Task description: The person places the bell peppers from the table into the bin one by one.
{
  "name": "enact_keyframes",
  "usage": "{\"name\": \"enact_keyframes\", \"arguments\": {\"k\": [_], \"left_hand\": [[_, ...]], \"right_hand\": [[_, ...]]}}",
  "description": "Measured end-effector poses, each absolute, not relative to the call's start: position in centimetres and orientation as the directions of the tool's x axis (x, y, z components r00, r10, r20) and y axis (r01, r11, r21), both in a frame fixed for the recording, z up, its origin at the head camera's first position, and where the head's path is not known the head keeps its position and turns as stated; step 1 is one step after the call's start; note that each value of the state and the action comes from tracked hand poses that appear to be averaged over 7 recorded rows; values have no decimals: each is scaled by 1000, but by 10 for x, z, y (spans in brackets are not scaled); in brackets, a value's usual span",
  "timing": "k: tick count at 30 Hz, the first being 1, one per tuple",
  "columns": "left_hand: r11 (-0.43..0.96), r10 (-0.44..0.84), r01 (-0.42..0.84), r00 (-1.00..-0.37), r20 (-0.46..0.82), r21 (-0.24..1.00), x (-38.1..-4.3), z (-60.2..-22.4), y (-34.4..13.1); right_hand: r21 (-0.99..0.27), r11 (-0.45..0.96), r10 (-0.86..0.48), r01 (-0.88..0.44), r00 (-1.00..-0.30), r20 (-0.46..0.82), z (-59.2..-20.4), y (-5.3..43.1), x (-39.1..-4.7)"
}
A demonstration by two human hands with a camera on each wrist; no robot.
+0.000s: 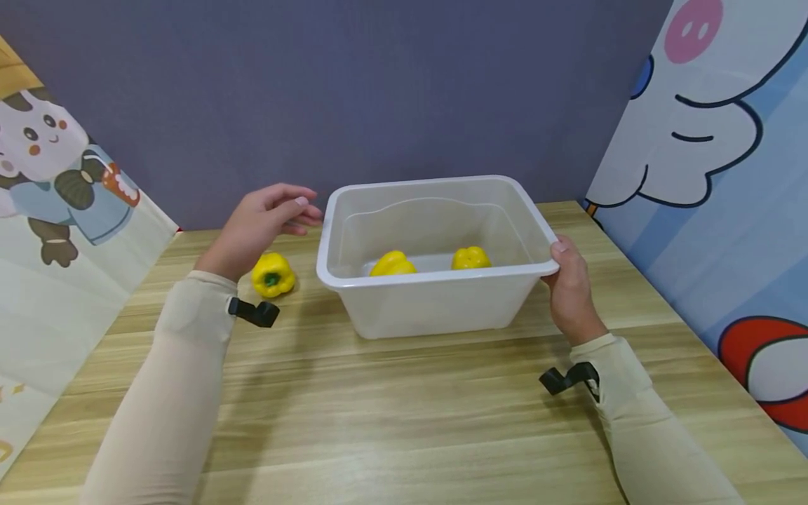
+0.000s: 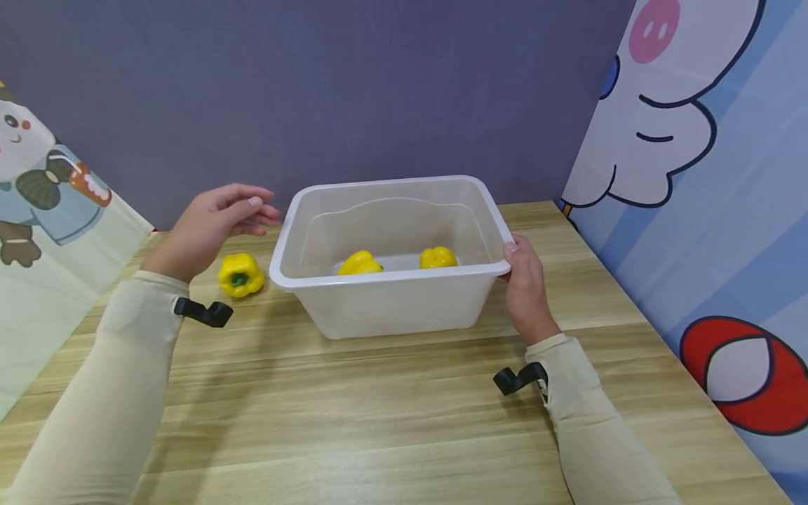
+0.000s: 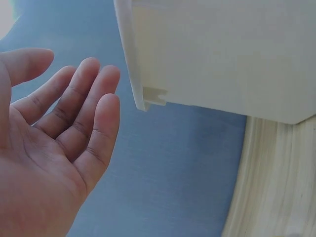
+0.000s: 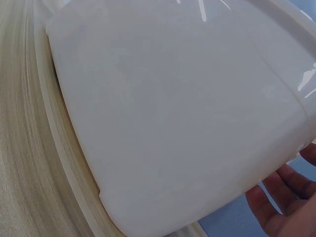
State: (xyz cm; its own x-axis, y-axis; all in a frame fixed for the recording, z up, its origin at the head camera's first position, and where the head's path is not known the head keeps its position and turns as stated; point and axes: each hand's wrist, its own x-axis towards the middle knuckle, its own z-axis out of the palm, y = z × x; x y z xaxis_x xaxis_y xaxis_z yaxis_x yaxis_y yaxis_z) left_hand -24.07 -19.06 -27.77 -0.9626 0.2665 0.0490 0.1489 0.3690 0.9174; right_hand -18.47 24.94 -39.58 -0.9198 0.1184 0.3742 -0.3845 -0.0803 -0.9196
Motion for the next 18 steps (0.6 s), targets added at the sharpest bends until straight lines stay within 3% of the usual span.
{"name": "enact_keyframes", "arguments": {"k": [18], "left_hand": [[278,236,160,-967,94,947,-238,-302,-201]], "right_hand": [[-922,-76,125,-380,-921,370,-396,249,-186]]}}
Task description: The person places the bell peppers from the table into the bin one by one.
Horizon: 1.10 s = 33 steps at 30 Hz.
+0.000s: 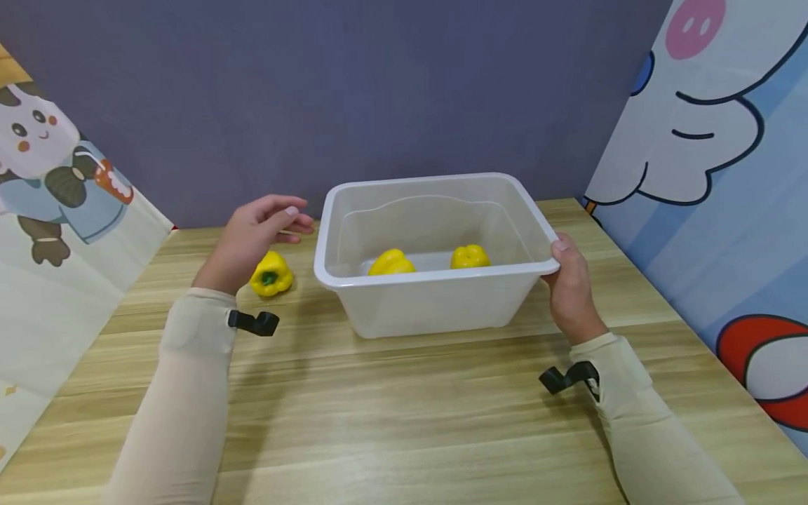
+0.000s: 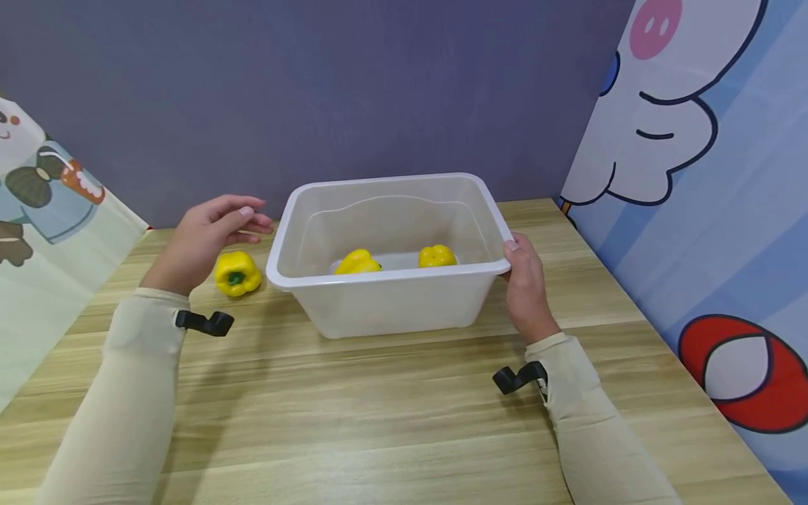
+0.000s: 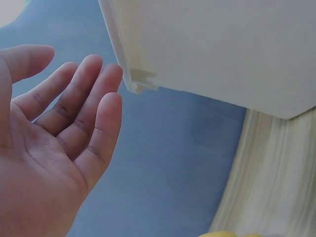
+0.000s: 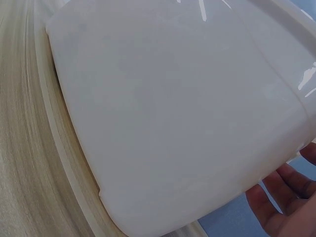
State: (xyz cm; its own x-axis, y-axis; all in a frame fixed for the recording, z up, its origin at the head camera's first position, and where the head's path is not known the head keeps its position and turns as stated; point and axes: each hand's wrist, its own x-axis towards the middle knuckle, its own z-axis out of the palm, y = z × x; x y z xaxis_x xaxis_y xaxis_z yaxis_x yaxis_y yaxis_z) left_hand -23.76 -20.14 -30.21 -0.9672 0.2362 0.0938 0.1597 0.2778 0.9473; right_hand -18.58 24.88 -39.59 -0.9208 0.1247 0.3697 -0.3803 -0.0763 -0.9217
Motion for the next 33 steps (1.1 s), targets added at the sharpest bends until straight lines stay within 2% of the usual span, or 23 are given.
{"name": "enact_keyframes", "arguments": {"k": [12,23,30,33], "left_hand": [[180,223,166,-967,124,970,-237,-316,-213],[239,196,130,-977,83,962,-236,-327,-216],[191,178,140,-978,106,972,-238,-334,-222],[210,165,137,-981,103,968,-237,-337,-224]], "right_hand": [[-917,-81,125,-389,-917,378,-396,249,-186],[-912,-105,129,-398,-914,384,-396,249,-186],[-909,-125,150,-397,-913,378,-398,248,-188],[-908,-127,151,-399,-913,380,-398,247,-188]]}}
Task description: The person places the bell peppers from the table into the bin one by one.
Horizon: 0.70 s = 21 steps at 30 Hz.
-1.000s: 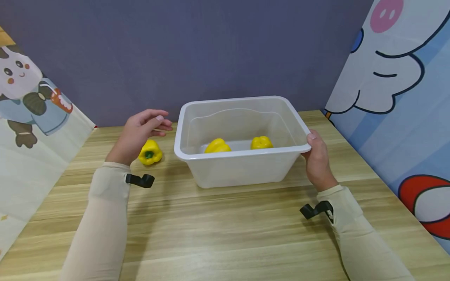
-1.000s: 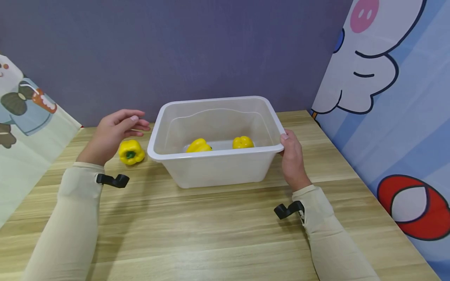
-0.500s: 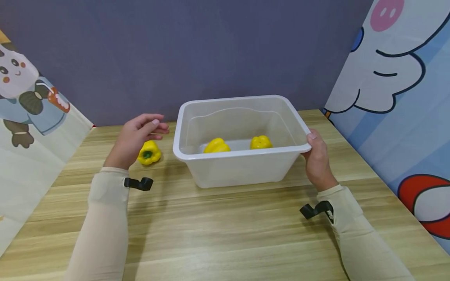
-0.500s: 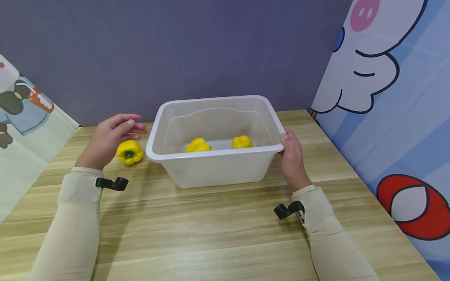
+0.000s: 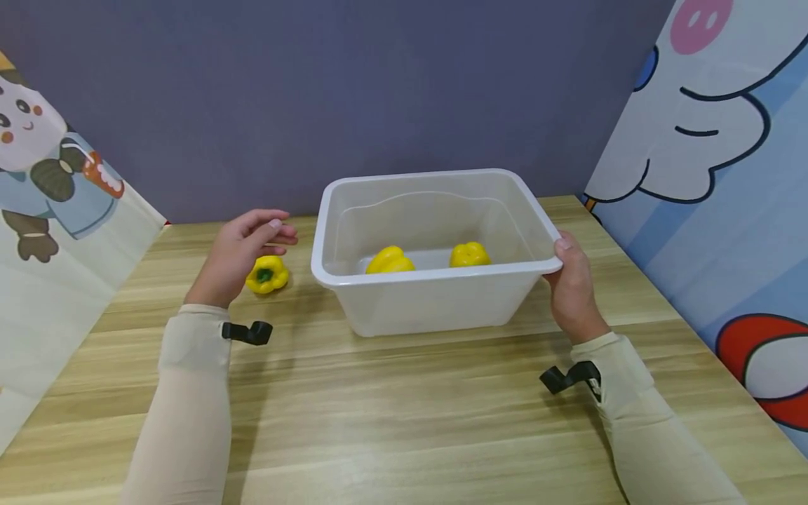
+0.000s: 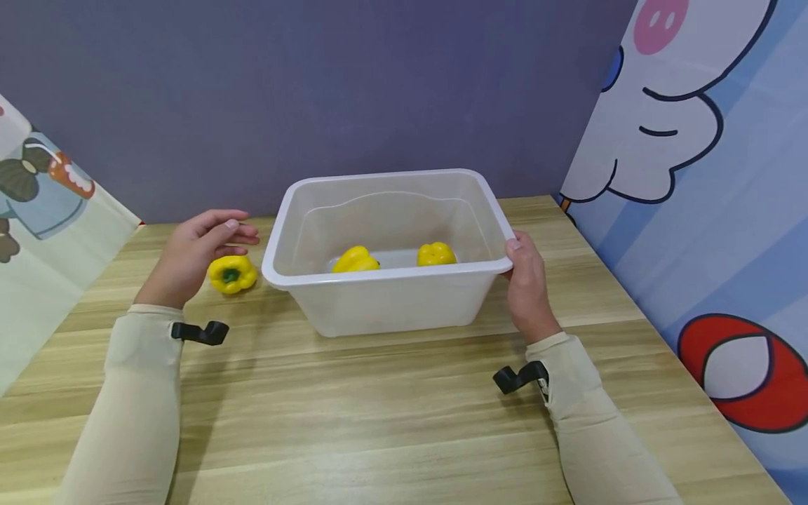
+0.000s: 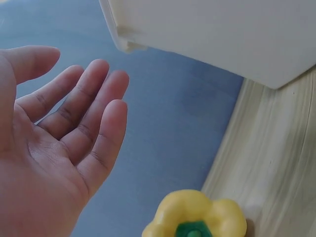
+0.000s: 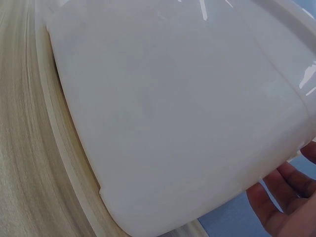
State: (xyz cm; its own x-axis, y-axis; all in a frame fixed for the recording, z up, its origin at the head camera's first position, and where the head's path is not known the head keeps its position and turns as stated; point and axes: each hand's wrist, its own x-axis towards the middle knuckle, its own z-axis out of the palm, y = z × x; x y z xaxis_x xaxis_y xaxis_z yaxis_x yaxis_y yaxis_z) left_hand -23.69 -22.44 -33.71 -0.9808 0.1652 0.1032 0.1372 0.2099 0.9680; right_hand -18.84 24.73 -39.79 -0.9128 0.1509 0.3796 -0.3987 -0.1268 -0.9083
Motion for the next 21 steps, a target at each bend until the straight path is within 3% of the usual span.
{"name": "enact_keyframes", "arguments": {"k": [21], "left_hand": [[393,116,119,-990,79,912,-238,-353,-236]], "right_hand": [[-912,-122,109,-391,-919,379,-396,249,-188]]}}
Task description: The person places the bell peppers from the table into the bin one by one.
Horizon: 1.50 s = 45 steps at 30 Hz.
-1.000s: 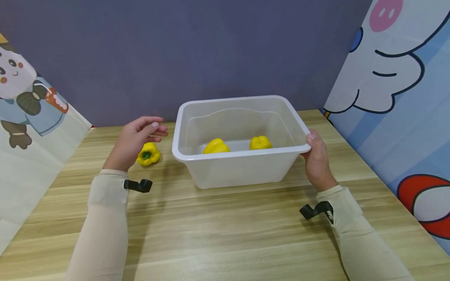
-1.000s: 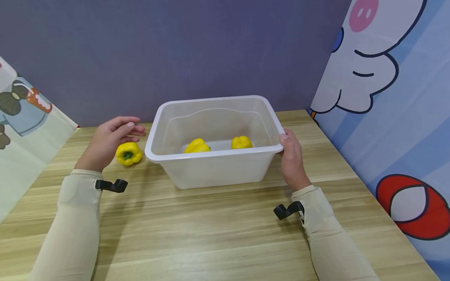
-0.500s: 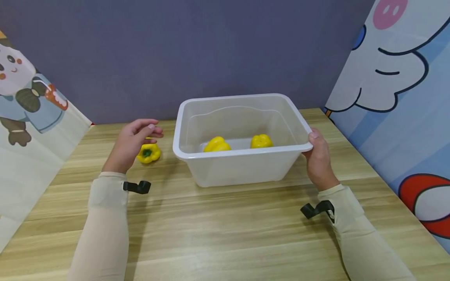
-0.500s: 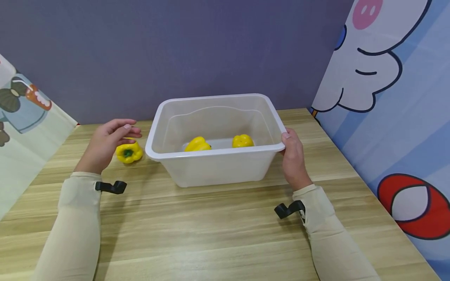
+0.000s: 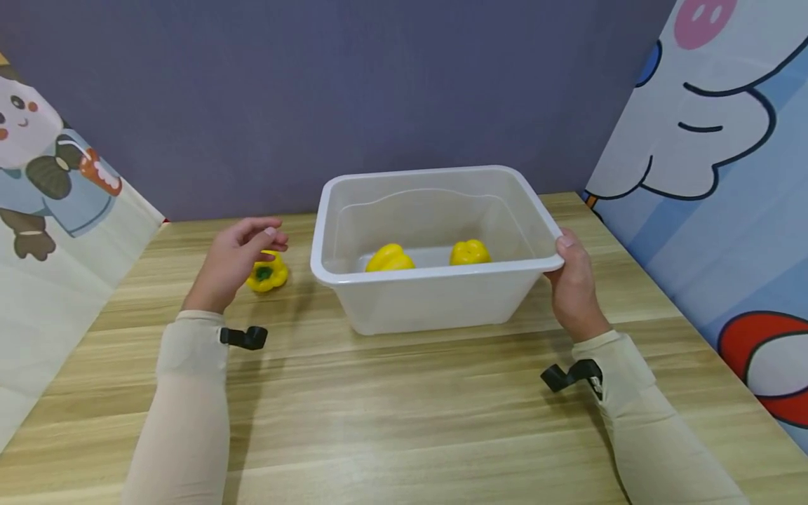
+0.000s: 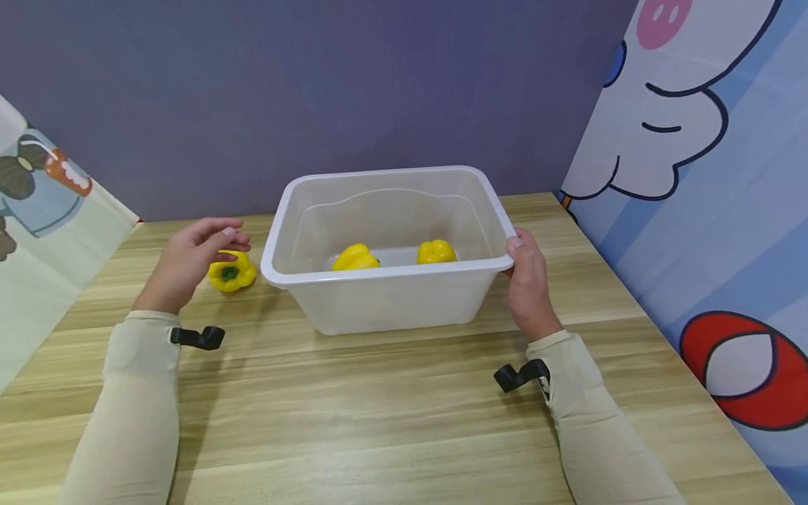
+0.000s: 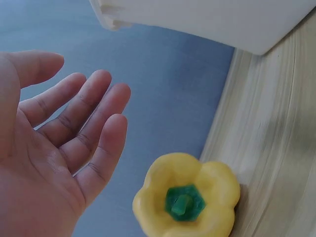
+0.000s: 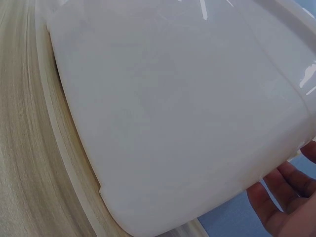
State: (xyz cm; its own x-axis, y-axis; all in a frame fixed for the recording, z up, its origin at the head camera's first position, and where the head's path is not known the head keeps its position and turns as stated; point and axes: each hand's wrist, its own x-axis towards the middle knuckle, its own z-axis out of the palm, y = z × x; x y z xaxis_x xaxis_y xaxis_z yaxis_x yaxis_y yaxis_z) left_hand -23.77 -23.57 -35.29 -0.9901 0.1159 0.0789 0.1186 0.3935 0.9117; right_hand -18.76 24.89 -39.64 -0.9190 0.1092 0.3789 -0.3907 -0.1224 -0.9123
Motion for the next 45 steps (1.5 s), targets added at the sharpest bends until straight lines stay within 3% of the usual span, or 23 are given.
{"name": "enact_keyframes", "arguments": {"k": [11,17,24,33,45], "left_hand": [[400,-54,161,-979,198,902,-234,-352,-244],[487,-108,130,-972,208,864,-234,-356,-246],[574,-116,144,-960,254,806,-238,-361,-245],[732,-115,47,-975,192,679,-240,-364,-247],[757,-45,34,-994,104,653,-243,-373,-253]], "right_hand": [[-895,-183,119,-407,-913,390,-396,247,-190],[-900,-177,130,-399,-916,381,-396,246,-189],[-897,-176,128,-406,-913,388,-396,247,-188],[-892,-178,124,-415,-909,398,-397,249,-189],[-895,-163,120,-416,-908,401,-398,249,-188]]}}
